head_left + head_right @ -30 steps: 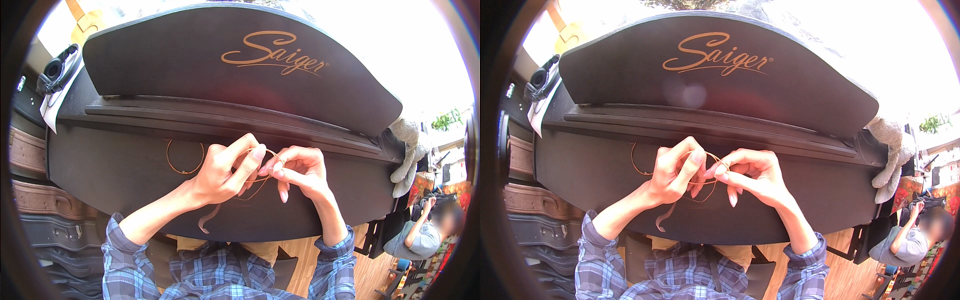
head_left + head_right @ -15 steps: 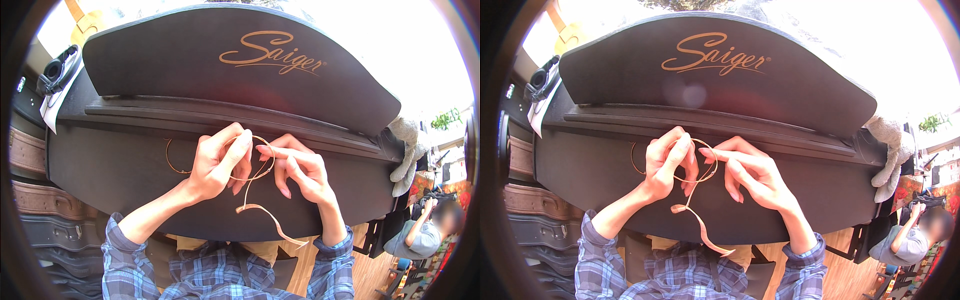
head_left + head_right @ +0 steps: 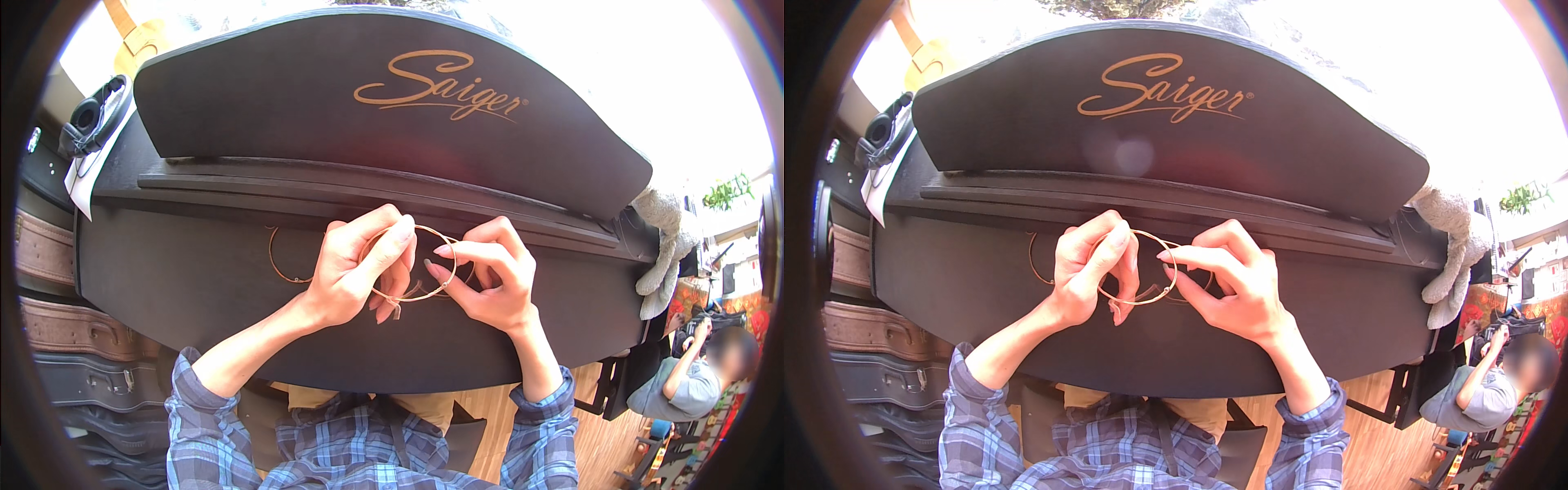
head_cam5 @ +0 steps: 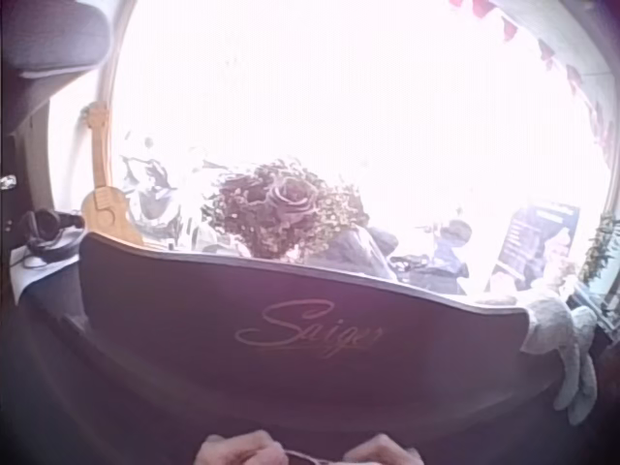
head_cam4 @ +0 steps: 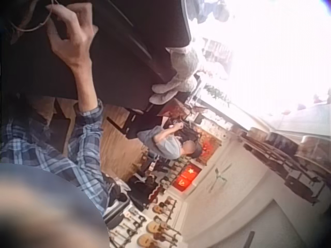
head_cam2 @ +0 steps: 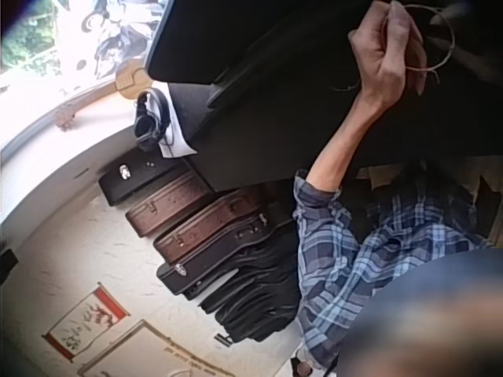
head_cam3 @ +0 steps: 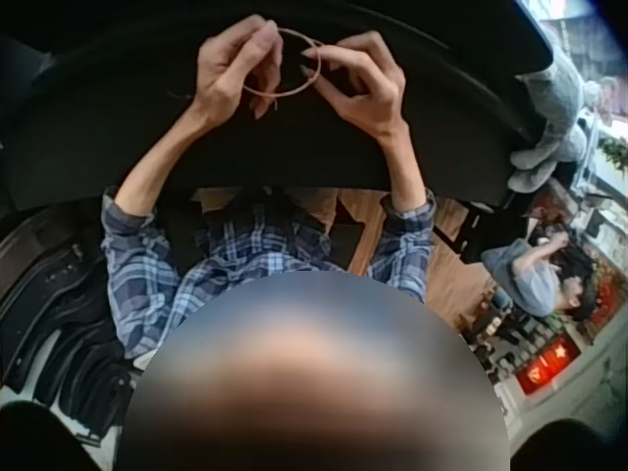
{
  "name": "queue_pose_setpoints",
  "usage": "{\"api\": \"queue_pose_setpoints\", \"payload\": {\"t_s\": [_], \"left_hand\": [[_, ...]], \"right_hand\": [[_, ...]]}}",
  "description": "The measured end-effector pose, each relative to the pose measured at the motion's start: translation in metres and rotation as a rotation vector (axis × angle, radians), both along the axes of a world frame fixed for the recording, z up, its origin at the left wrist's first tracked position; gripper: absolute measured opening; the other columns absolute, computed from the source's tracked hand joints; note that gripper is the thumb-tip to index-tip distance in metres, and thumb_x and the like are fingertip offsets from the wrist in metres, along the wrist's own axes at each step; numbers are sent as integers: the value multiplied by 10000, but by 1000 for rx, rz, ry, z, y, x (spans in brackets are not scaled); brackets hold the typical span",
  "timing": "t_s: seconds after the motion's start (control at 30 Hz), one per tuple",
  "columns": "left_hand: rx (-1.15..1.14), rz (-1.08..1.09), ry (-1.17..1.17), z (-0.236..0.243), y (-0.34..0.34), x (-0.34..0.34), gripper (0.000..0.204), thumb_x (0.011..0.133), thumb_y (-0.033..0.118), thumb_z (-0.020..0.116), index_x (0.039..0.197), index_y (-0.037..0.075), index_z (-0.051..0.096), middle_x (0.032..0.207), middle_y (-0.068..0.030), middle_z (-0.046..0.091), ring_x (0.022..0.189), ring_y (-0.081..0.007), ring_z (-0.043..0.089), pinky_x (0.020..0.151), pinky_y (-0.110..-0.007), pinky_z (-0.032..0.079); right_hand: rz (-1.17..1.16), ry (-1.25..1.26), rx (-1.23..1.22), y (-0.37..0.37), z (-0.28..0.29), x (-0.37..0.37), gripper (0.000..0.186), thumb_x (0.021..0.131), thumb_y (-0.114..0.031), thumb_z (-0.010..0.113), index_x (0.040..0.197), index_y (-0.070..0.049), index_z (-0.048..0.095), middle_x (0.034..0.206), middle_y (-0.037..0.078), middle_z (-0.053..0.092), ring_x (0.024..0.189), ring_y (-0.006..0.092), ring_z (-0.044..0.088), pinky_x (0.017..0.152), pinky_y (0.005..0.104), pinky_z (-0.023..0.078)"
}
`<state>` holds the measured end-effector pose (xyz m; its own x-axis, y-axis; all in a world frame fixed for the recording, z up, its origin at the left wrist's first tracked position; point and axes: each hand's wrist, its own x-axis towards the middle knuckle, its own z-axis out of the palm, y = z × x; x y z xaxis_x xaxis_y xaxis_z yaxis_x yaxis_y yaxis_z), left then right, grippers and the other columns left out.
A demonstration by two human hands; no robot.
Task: The person shapes a thin copper wire into a circular loop by hand, then picks up a longer silver wire and begins bending it into a similar loop. The person works over a black piano lid in a room with stacked instrument cases.
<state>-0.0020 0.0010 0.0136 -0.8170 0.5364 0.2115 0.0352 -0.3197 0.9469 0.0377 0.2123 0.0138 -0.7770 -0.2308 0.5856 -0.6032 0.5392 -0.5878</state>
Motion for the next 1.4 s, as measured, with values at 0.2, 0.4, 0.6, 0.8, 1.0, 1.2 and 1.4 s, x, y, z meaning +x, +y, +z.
{"api": "queue_pose_setpoints", "payload": {"t_s": [0.2, 0.4, 0.6, 0.8, 1.0, 1.2, 1.4], "left_hand": [[82, 18, -48, -1, -2, -1, 296, 1063, 168, 411, 826, 33, 525, 480, -51, 561, 355, -105, 525, 347, -222, 344], [70, 25, -35, -2, -2, 0, 292, 1068, 170, 406, 835, 34, 516, 482, -56, 564, 347, -102, 511, 341, -217, 336], [64, 35, -60, -2, -1, 0, 290, 1075, 179, 394, 851, 30, 503, 488, -63, 570, 344, -102, 511, 337, -217, 336], [73, 28, -51, -2, 1, 2, 285, 1075, 170, 392, 853, 28, 501, 495, -61, 571, 343, -101, 506, 337, -219, 337], [-33, 77, 112, -3, 0, 1, 258, 1059, 139, 454, 838, 24, 520, 511, 23, 472, 423, -31, 393, 417, -220, 290], [-28, 118, 195, -7, -1, 2, 235, 1049, 124, 466, 844, 24, 521, 568, 26, 460, 485, -23, 363, 459, -228, 283], [182, 215, -64, -8, 0, 0, 288, 1087, 225, 371, 864, 59, 449, 558, -5, 477, 399, -40, 338, 375, -215, 258]], "right_hand": [[-31, 199, 131, -4, -7, -6, 448, 694, 31, 841, 1083, -161, 729, 820, -9, 474, 537, 44, 442, 430, 208, 359], [11, 79, 93, -5, -4, 0, 466, 719, 26, 821, 1151, -85, 686, 848, 7, 475, 588, 79, 476, 468, 237, 395], [220, -36, -39, -5, -3, -2, 696, 681, -113, 899, 1285, -23, 566, 860, 32, 526, 639, 89, 527, 568, 233, 439], [206, -38, -43, -6, -5, -1, 746, 661, -57, 905, 1318, -89, 555, 892, 26, 475, 653, 62, 540, 549, 217, 523], [143, -138, -226, -9, -10, 0, 580, 691, -3, 875, 1204, -91, 621, 934, 43, 499, 587, 33, 588, 502, 186, 521], [58, -182, -174, -9, -9, 0, 444, 707, 13, 851, 1105, -89, 680, 932, 46, 556, 547, 30, 597, 483, 187, 510], [140, -45, -30, -6, -7, -4, 566, 657, 15, 893, 1133, -12, 588, 1007, 120, 615, 551, 60, 629, 458, 189, 468]]}}
